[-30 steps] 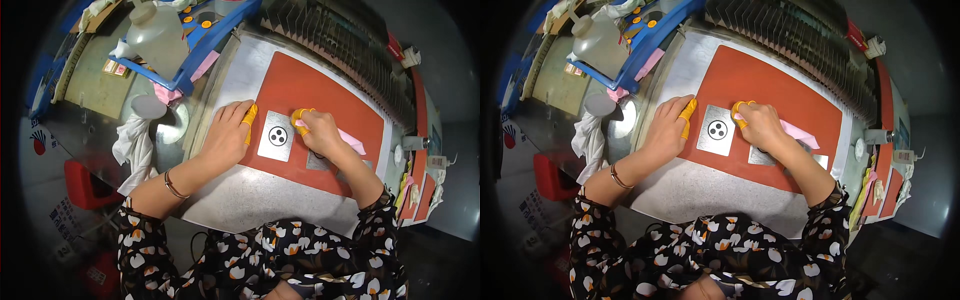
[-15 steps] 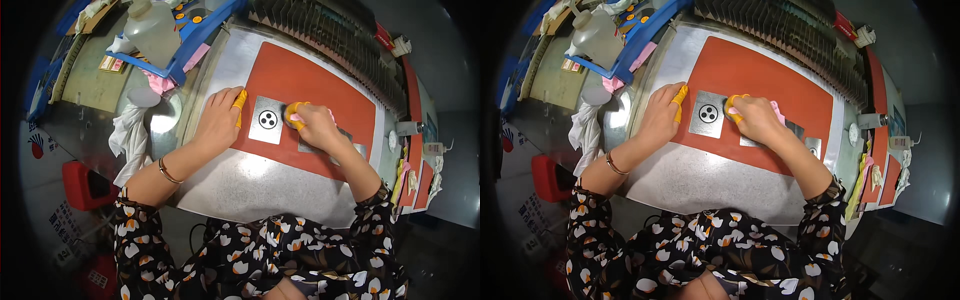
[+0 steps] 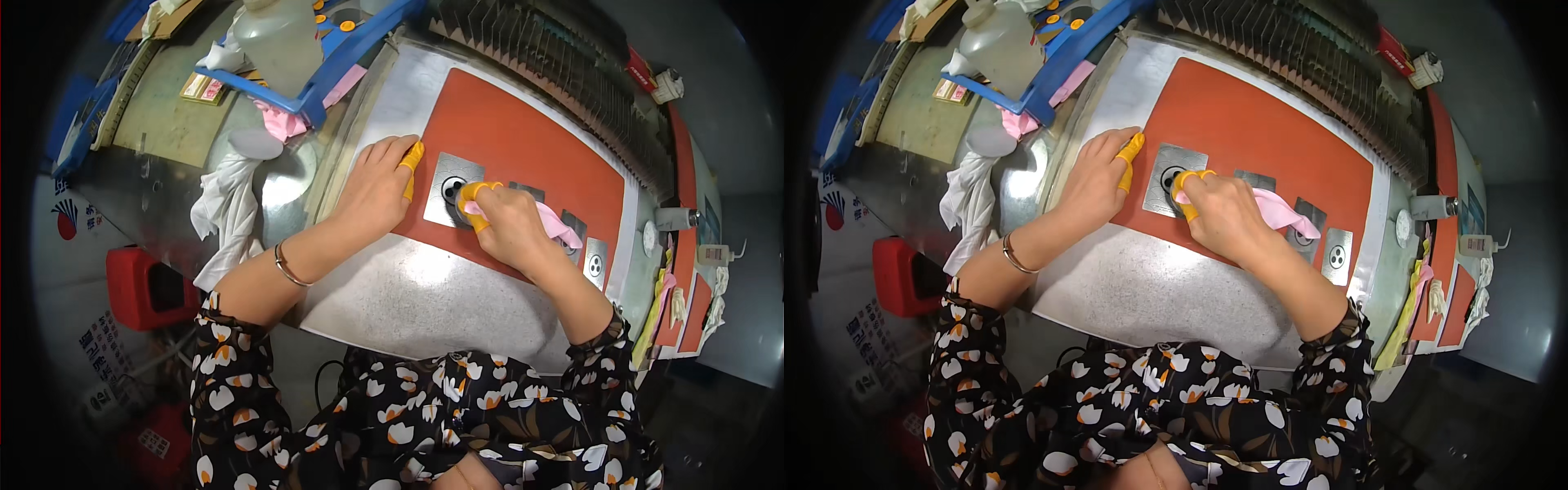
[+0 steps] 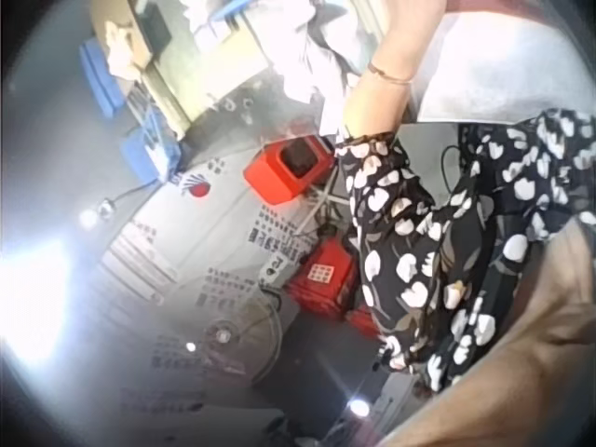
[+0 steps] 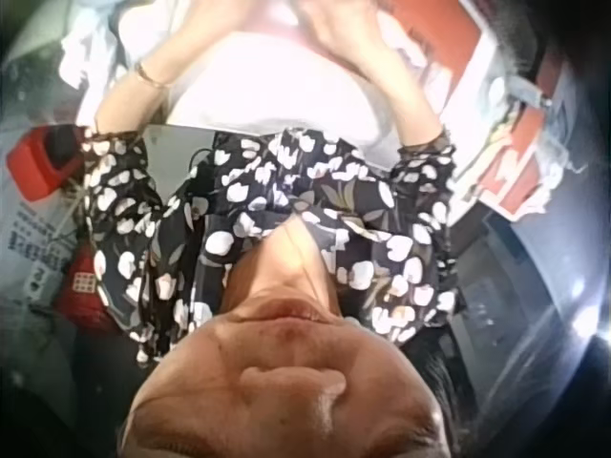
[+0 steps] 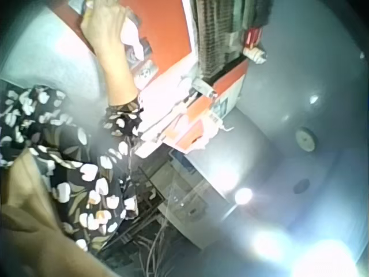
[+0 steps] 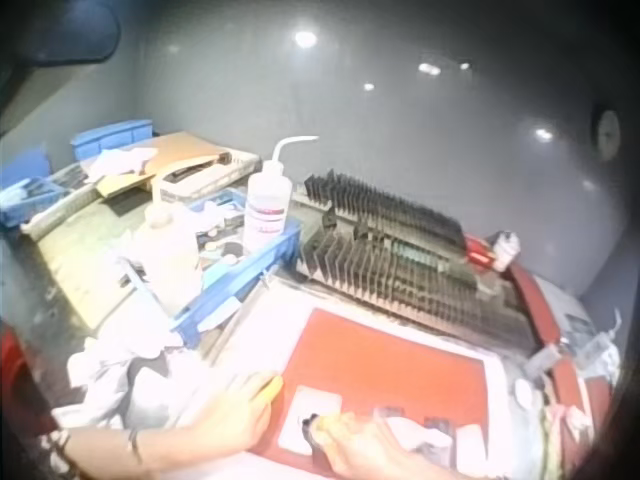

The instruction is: The person cleans four small square metal plates with circular patterns on a red mat using a yellow sponge and a white cloth. They wipe the plates individually, occasionally dipping the sponge into a small bowl of liquid, and then use the cloth to dry or polish the surfaces.

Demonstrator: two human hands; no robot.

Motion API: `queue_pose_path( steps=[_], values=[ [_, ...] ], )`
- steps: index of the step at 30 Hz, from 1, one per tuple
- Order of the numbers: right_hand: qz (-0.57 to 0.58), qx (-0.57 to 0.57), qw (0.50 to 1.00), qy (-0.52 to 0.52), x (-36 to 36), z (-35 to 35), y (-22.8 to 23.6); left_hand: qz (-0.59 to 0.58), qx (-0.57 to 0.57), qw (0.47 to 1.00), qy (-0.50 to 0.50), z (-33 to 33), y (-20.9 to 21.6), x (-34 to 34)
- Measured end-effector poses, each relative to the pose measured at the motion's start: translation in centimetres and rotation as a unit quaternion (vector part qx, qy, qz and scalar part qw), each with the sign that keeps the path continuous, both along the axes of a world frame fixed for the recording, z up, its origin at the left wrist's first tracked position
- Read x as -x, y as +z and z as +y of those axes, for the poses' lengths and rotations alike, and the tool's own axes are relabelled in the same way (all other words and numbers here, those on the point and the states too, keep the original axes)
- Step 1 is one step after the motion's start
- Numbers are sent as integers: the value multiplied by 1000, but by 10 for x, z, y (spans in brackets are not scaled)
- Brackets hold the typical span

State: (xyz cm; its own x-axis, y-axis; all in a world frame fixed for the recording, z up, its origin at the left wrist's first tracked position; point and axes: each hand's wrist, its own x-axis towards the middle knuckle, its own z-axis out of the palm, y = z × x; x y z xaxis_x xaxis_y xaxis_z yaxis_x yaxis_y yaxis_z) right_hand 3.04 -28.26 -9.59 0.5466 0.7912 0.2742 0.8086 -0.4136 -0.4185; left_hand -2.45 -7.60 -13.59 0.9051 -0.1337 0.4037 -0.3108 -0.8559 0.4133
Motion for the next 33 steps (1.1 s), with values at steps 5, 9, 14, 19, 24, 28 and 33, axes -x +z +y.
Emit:
queue_pose_path(
  steps=[5, 9, 14, 19, 24, 28, 33],
  values=[
    [2, -13, 1000, -2, 22, 28, -15, -2, 7, 1000, -2, -1, -1, 0],
    [19, 36, 999, 18, 21, 24, -13, -10, 19, 1000, -2, 0, -1, 0],
    [21, -36, 999, -22, 26, 4, -23, -10, -9, 1000, 1, -2, 0, 1],
    [74, 33, 997, -3, 28, 22, -16, -5, 5, 1000, -1, -1, -3, -3],
    [80, 47, 994, -60, 38, -8, -18, 14, 0, 1000, -4, -4, 3, -6],
    [89, 17, 996, -13, 43, 3, -12, 15, 37, 999, -31, -7, 3, -15],
    [244, -90, 965, 26, 88, -98, 30, 42, 104, 994, 10, -4, 11, 5]
  ],
)
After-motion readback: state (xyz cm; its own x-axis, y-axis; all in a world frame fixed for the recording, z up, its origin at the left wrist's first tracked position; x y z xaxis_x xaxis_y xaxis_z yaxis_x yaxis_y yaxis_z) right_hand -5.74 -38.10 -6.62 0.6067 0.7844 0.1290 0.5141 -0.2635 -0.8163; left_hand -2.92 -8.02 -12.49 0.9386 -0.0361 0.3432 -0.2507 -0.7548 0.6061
